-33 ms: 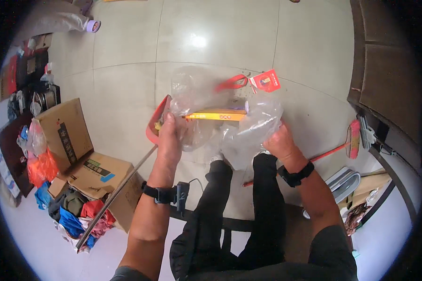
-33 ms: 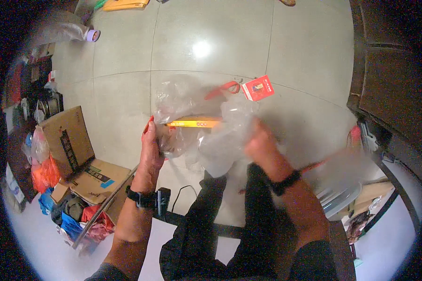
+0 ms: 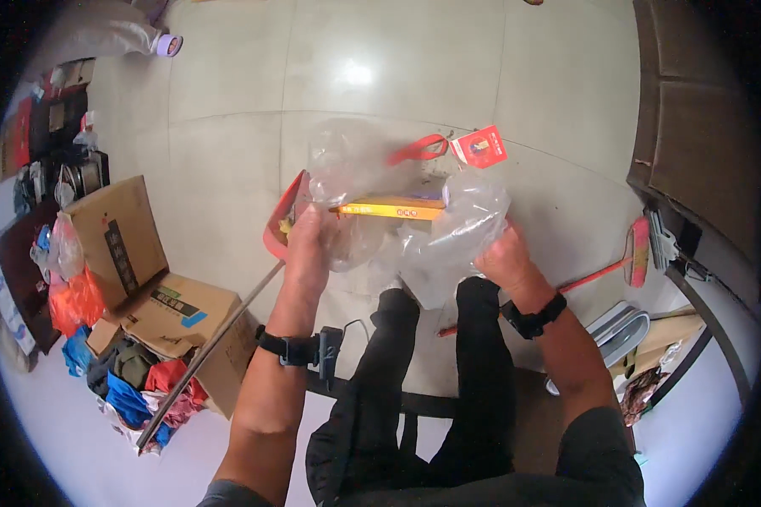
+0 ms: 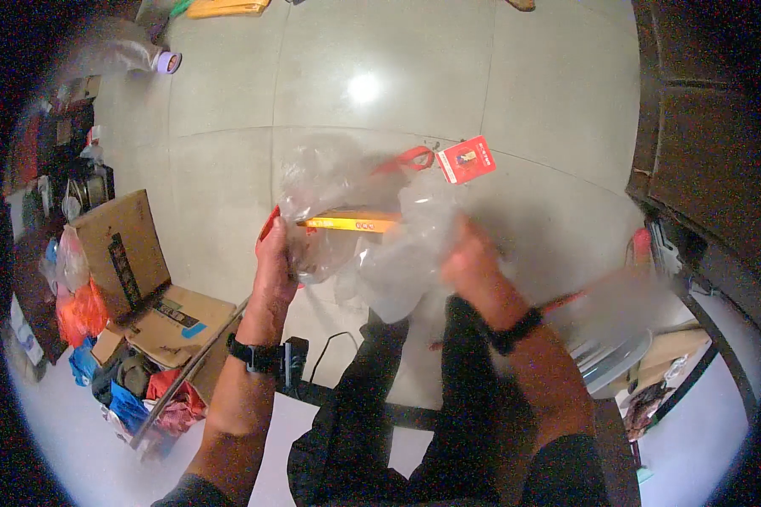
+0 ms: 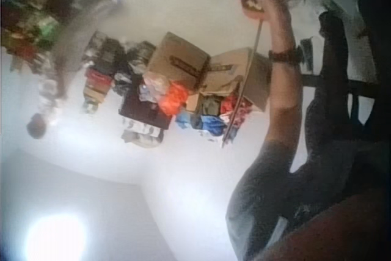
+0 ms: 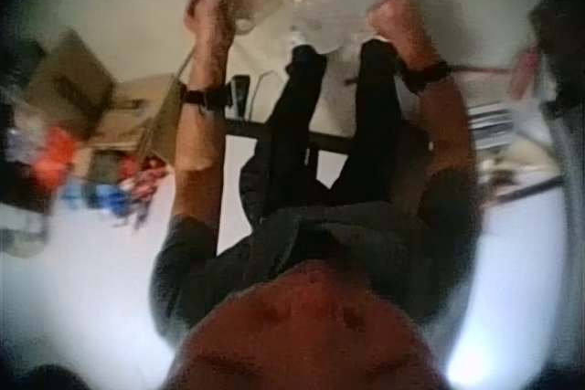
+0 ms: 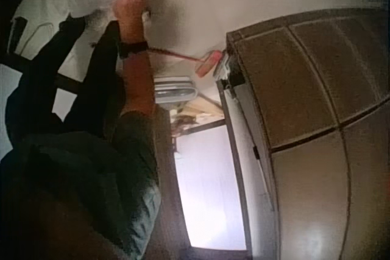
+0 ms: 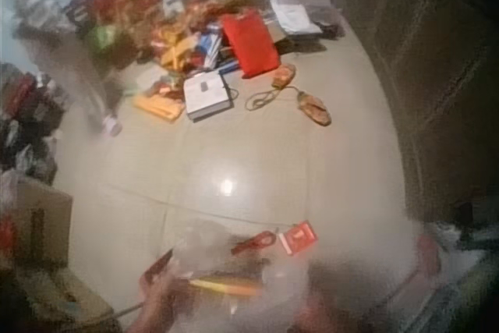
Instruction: The person sweeps a cluttered floor, places miscellaneous items into a plastic bag, and then sweeps the gathered debris into a dustpan.
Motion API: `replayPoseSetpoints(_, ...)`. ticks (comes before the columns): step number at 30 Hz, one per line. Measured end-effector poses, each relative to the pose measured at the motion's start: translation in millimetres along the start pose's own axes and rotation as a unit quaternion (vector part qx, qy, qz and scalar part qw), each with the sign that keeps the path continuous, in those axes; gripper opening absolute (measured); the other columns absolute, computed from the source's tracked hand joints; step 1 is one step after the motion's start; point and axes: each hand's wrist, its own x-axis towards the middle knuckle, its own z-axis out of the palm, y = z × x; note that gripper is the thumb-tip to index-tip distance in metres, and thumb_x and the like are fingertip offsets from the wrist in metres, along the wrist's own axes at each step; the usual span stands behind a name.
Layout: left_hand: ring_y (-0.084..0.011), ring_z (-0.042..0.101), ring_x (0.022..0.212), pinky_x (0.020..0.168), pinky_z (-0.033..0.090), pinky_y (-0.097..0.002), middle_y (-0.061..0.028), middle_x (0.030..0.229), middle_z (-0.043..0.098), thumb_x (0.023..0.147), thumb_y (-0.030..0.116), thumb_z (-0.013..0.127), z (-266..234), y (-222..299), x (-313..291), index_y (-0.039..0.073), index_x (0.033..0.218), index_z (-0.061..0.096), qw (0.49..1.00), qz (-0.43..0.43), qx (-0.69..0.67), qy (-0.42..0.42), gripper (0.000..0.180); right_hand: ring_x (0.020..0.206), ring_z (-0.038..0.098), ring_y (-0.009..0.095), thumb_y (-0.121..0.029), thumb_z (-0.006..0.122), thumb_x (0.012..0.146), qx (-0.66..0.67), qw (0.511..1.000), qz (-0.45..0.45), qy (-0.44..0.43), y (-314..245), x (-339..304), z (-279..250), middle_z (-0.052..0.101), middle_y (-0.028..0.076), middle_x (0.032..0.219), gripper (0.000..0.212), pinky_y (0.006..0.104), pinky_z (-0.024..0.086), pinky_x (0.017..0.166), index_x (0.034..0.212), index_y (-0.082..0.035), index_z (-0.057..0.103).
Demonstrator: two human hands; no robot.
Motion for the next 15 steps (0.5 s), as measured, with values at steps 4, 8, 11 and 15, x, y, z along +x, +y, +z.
replayPoseSetpoints(4,-0.0110,0.053,0.081,0.071,0.045,-0.0264,-0.0033,0.094,0.057,0.084,0.019,0.058,-1.2,-0.1,1.1,0.003,0.116,0.049,0.995,-0.060,0.077,-0.037,0.038,0.095,0.055,0.032,-0.001,0.060,0.065,0.042,0.999,-0.011,-0.013,-10.7,4.1,-5.0,0.059,0.013,0.100,0.035,0.0390,0.046,0.081,0.100,-0.003,0.059)
replayPoseSetpoints(8,-0.0071,0.053,0.077,0.069,0.044,-0.0229,-0.0011,0.090,0.060,0.076,0.003,0.066,-7.1,-9.5,3.5,0.003,0.111,0.054,0.958,-0.051,0.264,-0.101,0.037,0.095,0.055,0.027,-0.002,0.057,0.070,0.197,0.970,0.146,-0.004,9.1,-15.8,5.8,0.058,0.011,0.104,0.030,0.0371,0.047,0.079,0.100,-0.002,0.058)
replayPoseSetpoints(11,-0.0069,0.053,0.074,0.069,0.045,-0.0224,-0.0004,0.087,0.061,0.076,0.004,0.066,-17.8,-25.1,7.9,0.002,0.105,0.058,0.959,-0.011,0.261,-0.110,0.031,0.091,0.056,0.025,-0.002,0.057,0.070,0.196,0.955,0.220,0.005,39.1,-31.9,7.8,0.058,0.010,0.101,0.028,0.0363,0.047,0.077,0.099,-0.002,0.058)
replayPoseSetpoints(15,-0.0118,0.056,0.081,0.074,0.047,-0.0280,-0.0023,0.093,0.061,0.080,0.016,0.065,-25.5,-18.0,7.9,0.003,0.109,0.057,0.971,-0.065,0.198,-0.120,0.033,0.086,0.057,0.024,-0.003,0.058,0.071,0.133,0.963,0.233,0.030,82.2,-50.0,-20.0,0.058,0.009,0.096,0.026,0.0353,0.048,0.074,0.097,-0.002,0.058)
